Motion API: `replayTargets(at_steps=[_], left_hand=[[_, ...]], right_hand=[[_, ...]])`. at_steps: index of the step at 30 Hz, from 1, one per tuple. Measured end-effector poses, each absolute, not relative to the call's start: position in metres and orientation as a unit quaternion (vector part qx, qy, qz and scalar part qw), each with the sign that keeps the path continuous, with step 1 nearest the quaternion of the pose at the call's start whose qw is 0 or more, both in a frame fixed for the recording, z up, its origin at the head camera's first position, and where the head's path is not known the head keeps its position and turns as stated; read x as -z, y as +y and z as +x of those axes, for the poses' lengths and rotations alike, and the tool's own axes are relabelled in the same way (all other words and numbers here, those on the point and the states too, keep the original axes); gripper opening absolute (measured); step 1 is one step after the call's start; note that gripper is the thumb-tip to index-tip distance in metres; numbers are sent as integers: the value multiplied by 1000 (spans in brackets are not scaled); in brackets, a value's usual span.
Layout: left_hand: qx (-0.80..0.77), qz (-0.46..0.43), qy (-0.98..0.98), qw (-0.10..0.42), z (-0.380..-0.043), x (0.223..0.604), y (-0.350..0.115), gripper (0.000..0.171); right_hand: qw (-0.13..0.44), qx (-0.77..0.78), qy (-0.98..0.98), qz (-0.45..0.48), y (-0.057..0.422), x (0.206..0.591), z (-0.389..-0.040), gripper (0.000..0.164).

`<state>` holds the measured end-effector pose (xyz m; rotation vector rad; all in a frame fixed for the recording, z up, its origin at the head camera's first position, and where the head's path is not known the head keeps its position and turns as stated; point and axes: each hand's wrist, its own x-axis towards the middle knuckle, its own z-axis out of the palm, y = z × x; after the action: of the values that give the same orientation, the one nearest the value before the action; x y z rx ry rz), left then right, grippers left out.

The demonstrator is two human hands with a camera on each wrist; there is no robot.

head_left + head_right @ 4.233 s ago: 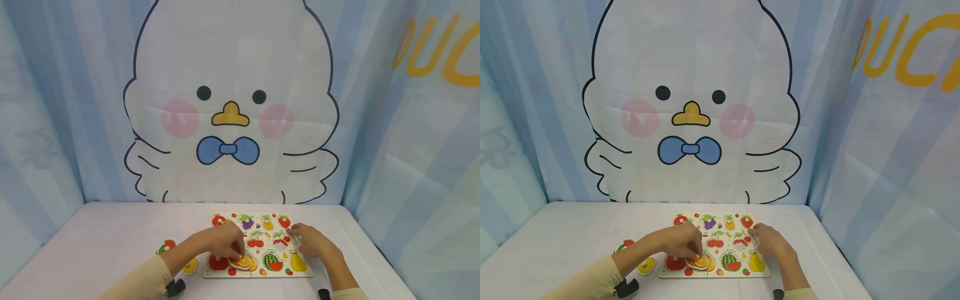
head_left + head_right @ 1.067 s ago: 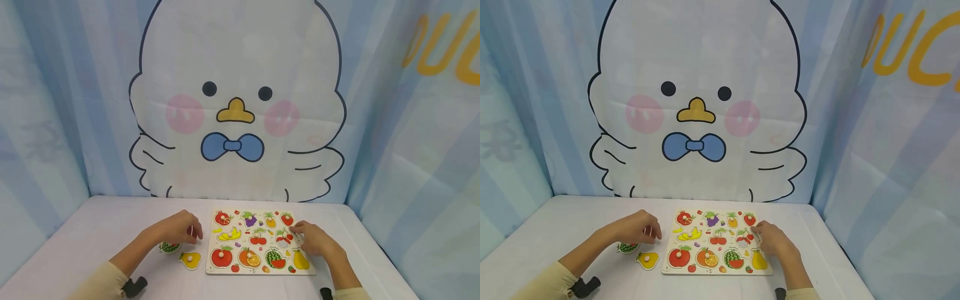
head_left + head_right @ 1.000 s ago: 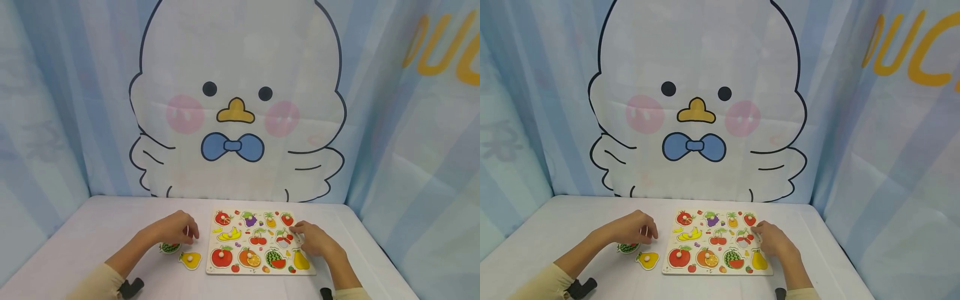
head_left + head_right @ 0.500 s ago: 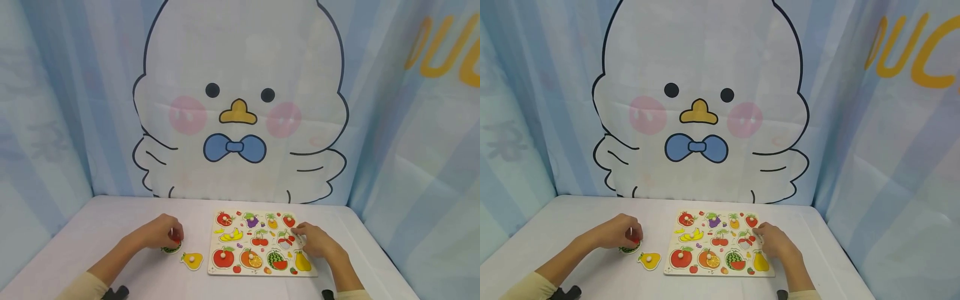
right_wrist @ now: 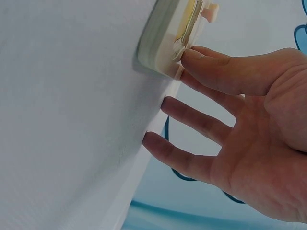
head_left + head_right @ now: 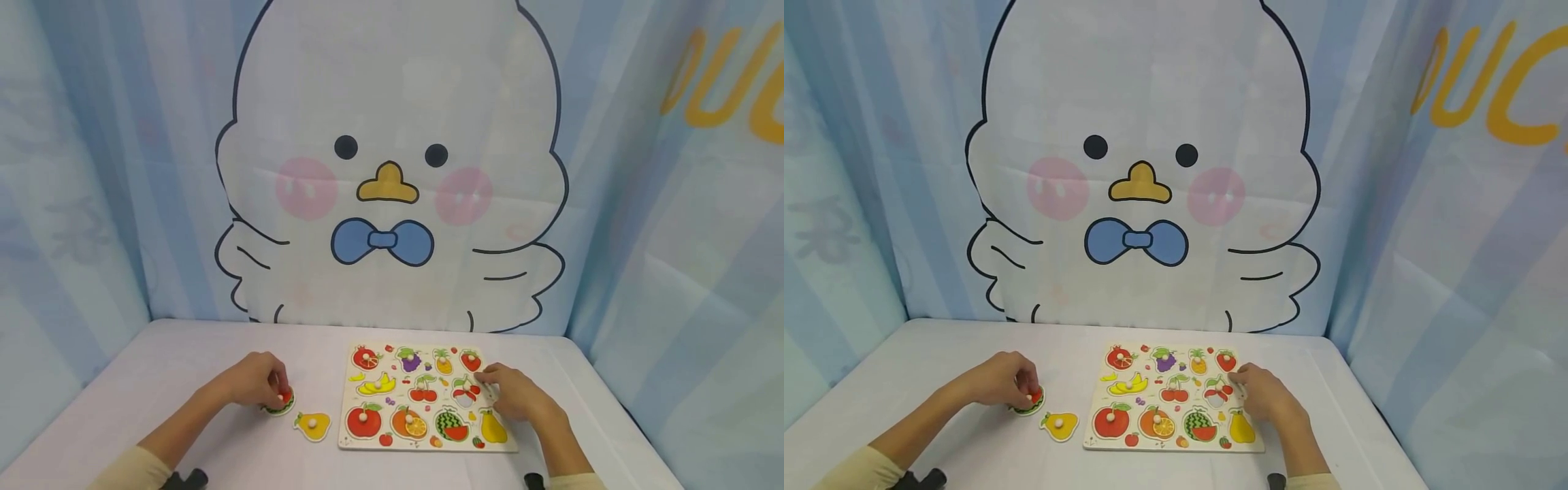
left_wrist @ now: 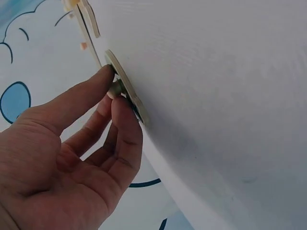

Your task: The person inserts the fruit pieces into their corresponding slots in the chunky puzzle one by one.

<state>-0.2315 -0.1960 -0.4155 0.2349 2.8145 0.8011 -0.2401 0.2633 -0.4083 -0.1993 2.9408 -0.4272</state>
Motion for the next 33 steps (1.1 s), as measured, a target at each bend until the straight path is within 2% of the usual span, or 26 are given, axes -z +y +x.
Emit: replayTargets(at_steps=[18,33], left_hand=[[-271,74,954,102,-230,411,-194,19],[-269,154,946,100,-241,402,-170,18]], right_hand=[[74,140,985,-68,264,412,-242,54],[74,143,985,-67,264,412,-241,52]])
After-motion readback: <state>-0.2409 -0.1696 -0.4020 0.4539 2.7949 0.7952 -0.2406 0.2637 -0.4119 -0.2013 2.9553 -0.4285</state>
